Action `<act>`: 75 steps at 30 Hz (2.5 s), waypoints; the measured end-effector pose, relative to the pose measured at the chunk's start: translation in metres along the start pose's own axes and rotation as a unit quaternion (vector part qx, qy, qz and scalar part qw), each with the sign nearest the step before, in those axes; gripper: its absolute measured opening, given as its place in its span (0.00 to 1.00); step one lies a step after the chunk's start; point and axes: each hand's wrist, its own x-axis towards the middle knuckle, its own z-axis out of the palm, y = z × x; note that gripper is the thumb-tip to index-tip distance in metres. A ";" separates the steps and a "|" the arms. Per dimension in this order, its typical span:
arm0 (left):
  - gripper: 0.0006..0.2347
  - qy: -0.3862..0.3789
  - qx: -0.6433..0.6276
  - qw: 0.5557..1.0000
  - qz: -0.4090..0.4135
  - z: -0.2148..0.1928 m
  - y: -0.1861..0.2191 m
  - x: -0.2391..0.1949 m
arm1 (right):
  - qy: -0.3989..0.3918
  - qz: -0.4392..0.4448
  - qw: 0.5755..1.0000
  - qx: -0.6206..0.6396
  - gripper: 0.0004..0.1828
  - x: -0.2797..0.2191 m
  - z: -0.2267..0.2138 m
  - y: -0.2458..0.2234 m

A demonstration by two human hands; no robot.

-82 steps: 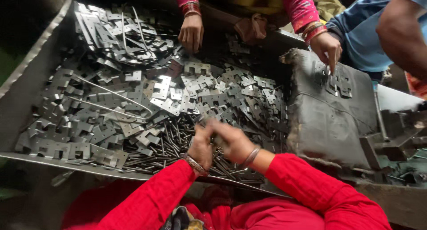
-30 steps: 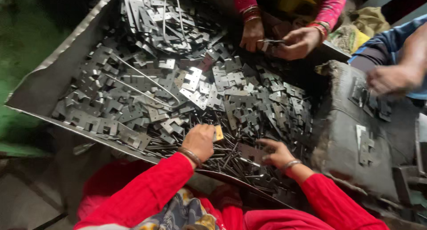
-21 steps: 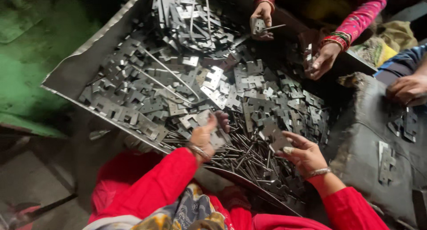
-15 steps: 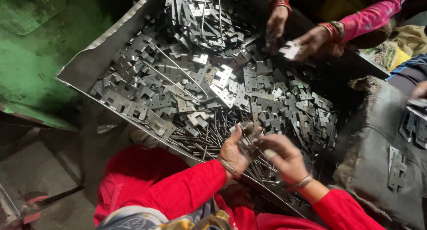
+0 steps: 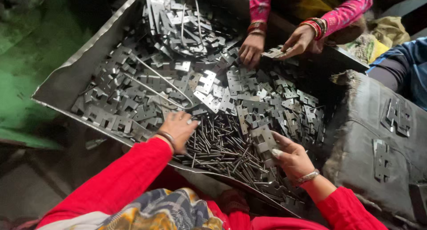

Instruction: The person picks up metal brackets and rods from a tray, holding them in their hands to sort them.

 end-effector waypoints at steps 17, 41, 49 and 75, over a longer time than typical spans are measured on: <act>0.29 0.010 -0.036 0.995 -0.097 0.065 -0.099 0.058 | 0.061 -0.035 0.987 0.144 0.37 0.006 -0.034 0.005; 0.07 0.383 -0.307 0.857 0.156 -0.025 0.066 0.067 | 0.308 -0.472 0.549 -0.617 0.23 -0.082 -0.130 -0.043; 0.03 0.308 -0.904 0.296 -0.009 -0.019 0.035 0.060 | -0.029 -0.007 0.818 -0.574 0.54 -0.023 -0.076 0.118; 0.17 -0.100 -0.132 0.985 0.045 0.017 0.166 0.058 | -0.139 -0.052 0.749 -0.645 0.60 -0.001 -0.062 0.102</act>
